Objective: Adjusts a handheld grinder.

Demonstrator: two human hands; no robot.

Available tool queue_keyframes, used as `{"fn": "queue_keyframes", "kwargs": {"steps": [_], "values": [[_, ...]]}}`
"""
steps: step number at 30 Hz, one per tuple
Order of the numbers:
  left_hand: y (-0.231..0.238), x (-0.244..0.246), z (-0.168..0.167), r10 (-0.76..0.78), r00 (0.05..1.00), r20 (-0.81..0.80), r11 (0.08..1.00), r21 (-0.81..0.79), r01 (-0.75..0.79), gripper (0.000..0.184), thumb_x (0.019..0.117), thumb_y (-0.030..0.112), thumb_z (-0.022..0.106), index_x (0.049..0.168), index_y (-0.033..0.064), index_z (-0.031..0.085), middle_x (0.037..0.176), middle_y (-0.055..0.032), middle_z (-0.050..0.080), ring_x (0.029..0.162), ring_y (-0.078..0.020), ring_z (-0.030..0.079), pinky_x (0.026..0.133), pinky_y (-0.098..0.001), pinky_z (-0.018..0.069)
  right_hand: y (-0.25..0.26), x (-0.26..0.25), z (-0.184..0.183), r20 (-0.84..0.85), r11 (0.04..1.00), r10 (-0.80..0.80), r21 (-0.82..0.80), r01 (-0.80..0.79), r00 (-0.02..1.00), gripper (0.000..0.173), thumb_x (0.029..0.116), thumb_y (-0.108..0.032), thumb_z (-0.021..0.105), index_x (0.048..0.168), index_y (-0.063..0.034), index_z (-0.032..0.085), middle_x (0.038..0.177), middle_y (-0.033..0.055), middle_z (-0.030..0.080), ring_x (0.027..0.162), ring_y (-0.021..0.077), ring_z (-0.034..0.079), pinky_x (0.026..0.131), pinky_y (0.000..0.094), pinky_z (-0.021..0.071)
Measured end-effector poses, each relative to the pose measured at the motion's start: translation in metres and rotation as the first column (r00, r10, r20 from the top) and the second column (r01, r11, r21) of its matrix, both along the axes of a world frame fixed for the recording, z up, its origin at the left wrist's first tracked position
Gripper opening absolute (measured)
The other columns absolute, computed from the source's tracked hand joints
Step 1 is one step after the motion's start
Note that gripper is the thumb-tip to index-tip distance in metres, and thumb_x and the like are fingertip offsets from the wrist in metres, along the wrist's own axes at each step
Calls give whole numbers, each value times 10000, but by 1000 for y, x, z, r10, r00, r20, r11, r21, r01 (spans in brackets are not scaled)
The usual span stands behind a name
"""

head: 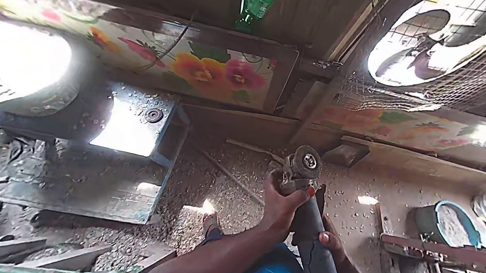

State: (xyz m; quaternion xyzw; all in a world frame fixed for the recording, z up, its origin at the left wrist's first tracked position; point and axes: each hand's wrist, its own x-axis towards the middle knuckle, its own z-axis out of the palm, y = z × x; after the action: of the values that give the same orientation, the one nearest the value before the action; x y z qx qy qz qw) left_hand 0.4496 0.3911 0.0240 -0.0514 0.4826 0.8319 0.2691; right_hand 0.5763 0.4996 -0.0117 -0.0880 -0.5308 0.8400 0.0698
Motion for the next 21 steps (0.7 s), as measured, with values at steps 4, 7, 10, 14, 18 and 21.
{"fn": "queue_keyframes", "kwargs": {"steps": [4,7,10,14,18,21], "values": [[-8,1,3,66,997,32,998,14,-67,825,668,57,871,1357,-3,421,1139,-161,637,974,-209,693,813,-357,624,-6,-1,0,45,1000,13,8,-13,999,588,787,-539,813,1234,-198,641,1060,-88,756,958,7,707,858,232,597],[-11,1,4,116,993,20,993,29,-117,782,700,42,849,1360,-22,435,1137,-164,647,970,-207,699,814,-352,626,-9,-5,2,84,1000,20,-7,-20,996,592,786,-535,814,1230,-181,648,1044,-70,760,934,17,714,840,238,603],[-13,0,4,161,987,-13,986,50,-160,707,745,7,799,1352,-40,440,1138,-160,648,972,-193,698,822,-332,622,-12,-10,4,74,998,57,-30,-55,996,553,803,-517,809,1226,-191,665,1053,-76,763,946,9,714,848,227,601],[-17,-3,2,163,986,-25,985,61,-161,645,758,6,790,1315,-57,472,1095,-170,670,939,-204,710,807,-340,628,-18,-12,5,70,996,71,-54,-68,995,508,828,-493,791,1230,-205,673,1054,-71,765,948,13,715,847,234,603],[-22,-5,2,131,991,27,990,55,-132,665,756,12,802,1334,-50,479,1117,-183,666,948,-224,711,806,-363,632,-22,-15,8,85,993,101,-65,-96,991,490,828,-501,793,1206,-209,686,1033,-60,770,929,25,723,842,243,609],[-26,-8,0,88,995,39,994,66,-91,770,743,40,843,1400,-34,448,1179,-190,656,998,-242,706,846,-379,629,-26,-17,4,60,990,95,-107,-89,994,429,852,-481,777,1188,-224,706,1017,-56,776,918,24,728,838,247,611]]}}
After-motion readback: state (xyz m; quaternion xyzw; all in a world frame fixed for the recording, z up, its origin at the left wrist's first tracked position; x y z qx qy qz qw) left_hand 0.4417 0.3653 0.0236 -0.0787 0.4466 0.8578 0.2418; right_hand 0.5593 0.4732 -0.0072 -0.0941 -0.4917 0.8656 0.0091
